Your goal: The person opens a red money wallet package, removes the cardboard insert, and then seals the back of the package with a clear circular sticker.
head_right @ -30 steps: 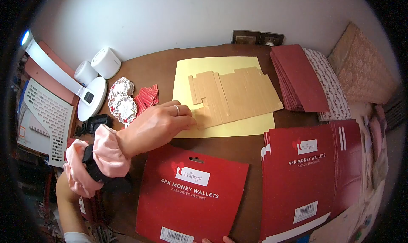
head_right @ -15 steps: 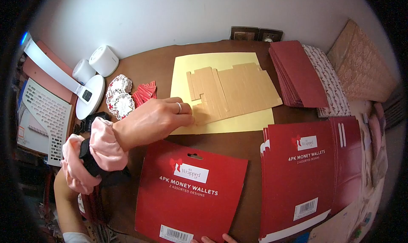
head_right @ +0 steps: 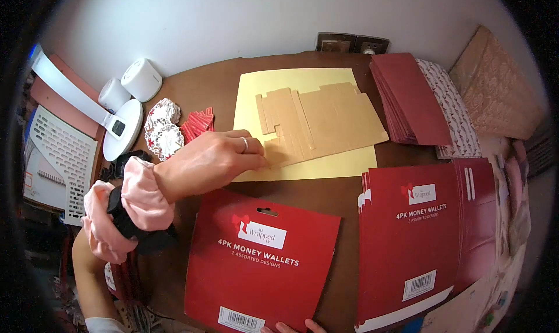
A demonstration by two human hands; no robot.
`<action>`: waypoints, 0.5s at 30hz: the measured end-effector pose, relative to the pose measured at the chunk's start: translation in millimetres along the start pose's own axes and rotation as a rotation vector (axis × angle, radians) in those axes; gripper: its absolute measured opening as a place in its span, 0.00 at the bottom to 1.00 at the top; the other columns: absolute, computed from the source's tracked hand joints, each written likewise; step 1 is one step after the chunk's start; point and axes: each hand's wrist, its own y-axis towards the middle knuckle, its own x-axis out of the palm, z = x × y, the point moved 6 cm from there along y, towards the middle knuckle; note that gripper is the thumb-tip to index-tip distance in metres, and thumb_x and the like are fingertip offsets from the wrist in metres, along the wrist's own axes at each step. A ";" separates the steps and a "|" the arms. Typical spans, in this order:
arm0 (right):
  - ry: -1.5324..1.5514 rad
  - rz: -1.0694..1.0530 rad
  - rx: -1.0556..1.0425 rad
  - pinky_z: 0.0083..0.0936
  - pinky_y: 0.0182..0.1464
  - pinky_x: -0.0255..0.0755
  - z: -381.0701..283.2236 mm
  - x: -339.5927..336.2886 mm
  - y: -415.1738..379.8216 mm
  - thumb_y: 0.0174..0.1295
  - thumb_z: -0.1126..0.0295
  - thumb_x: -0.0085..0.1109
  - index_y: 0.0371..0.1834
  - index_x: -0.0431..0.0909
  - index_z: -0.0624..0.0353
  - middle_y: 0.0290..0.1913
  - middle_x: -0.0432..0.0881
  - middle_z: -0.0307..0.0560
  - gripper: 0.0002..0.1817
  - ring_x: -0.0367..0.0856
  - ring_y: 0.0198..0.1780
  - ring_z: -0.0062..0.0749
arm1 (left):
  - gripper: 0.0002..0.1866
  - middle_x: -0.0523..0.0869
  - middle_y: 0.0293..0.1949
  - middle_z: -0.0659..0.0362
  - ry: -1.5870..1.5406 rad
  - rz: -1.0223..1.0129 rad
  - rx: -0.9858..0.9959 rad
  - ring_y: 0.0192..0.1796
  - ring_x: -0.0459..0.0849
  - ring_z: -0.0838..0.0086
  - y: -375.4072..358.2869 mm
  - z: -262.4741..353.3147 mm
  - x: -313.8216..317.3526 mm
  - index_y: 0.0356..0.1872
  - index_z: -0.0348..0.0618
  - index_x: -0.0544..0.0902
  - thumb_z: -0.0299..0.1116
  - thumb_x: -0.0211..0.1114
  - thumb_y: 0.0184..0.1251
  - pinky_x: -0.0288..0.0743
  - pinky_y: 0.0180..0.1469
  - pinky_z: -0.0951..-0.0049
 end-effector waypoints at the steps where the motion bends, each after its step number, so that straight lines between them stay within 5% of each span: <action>1: 0.001 -0.002 0.000 0.59 0.72 0.58 0.7 0.8 0.0 0.64 0.60 0.62 0.54 0.84 0.41 0.64 0.81 0.34 0.15 0.78 0.65 0.35 | 0.12 0.86 0.43 0.54 0.009 0.020 -0.046 0.48 0.85 0.60 -1.8 -0.6 -0.3 0.43 0.39 0.84 0.23 0.62 0.57 0.82 0.49 0.65; 15: -0.005 -0.008 0.011 0.57 0.73 0.59 -0.2 0.3 -1.3 0.65 0.61 0.60 0.56 0.83 0.41 0.65 0.80 0.33 0.16 0.77 0.65 0.34 | 0.04 0.81 0.31 0.53 0.186 0.021 -0.290 0.38 0.84 0.60 -2.0 32.7 -0.7 0.29 0.37 0.78 0.26 0.63 0.54 0.81 0.37 0.63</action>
